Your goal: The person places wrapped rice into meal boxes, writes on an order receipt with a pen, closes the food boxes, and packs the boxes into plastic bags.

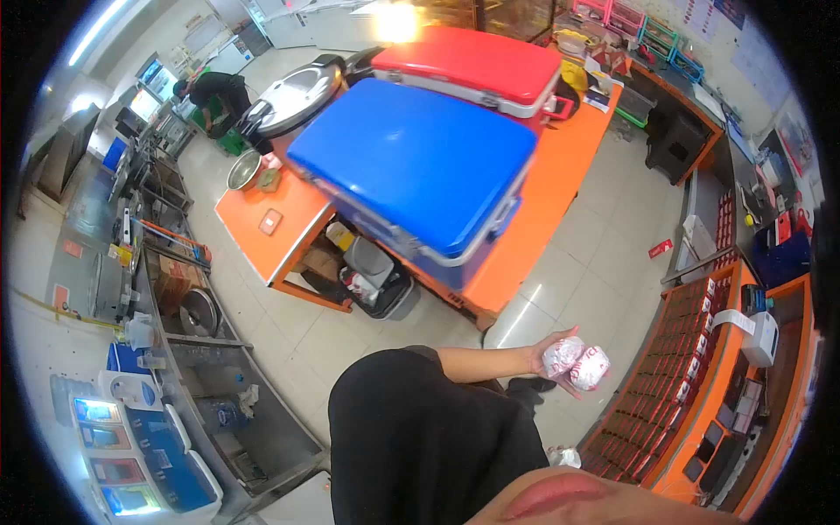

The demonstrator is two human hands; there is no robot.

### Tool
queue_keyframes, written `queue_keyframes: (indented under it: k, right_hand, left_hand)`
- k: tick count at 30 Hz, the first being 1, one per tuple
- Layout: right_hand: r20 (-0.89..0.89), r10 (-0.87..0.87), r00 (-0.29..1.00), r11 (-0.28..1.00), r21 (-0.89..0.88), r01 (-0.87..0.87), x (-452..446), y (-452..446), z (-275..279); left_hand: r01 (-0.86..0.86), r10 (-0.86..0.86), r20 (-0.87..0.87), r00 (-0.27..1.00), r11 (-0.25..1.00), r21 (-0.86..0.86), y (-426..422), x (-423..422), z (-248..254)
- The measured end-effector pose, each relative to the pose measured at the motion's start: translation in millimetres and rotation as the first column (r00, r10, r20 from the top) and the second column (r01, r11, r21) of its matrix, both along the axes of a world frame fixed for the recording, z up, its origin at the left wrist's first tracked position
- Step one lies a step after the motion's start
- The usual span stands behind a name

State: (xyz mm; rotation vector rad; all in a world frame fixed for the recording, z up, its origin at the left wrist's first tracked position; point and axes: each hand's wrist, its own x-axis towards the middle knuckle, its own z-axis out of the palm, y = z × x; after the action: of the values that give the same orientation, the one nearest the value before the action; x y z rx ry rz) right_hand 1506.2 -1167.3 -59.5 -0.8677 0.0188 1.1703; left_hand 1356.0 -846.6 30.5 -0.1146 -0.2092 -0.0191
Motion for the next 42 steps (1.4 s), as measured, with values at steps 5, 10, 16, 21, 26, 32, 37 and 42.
queue_keyframes:
  k: [5, 10, 16, 21, 26, 32, 37, 42]
  right_hand:
    - [0.114, 0.068, 0.991, 0.969, -0.245, -0.038, 148, 64, 32]
    - [0.151, 0.414, 0.898, 0.873, -0.343, -0.345, 304, 262, 68]
    - [0.185, 0.544, 0.819, 0.837, -0.191, -0.513, 402, 518, 78]
    - [-0.031, 0.518, 0.855, 0.855, 0.043, -0.517, 446, 667, 39]
    - [-0.43, 0.351, 0.832, 0.933, 0.081, -0.352, 497, 752, 32]
    - [-0.4, 0.3, 0.866, 0.943, -0.014, -0.334, 615, 856, 4]
    - [0.367, 0.687, 0.627, 0.726, -0.379, -0.574, 705, 1037, 7]
    - [0.833, 0.536, 0.133, 0.678, -0.332, -0.656, 713, 1328, 35]
  left_hand:
    - [-0.151, 0.155, 0.027, 0.988, 0.982, -0.116, 65, 91, -39]
    - [-0.481, 0.485, -0.111, 0.867, 0.875, 0.064, 123, 125, -9]
    - [-0.796, 0.777, -0.223, 0.589, 0.605, 0.006, 197, 174, -27]
    - [-0.933, 0.889, -0.299, 0.347, 0.361, -0.009, 296, 222, -51]
    - [-0.902, 0.911, -0.09, 0.403, 0.379, -0.208, 467, 305, -23]
    - [-0.87, 0.864, -0.103, 0.493, 0.491, -0.048, 660, 399, -5]
    - [-0.893, 0.883, -0.146, 0.446, 0.451, 0.002, 770, 458, -28]
    - [-0.952, 0.949, -0.124, 0.291, 0.275, -0.133, 846, 509, -30]
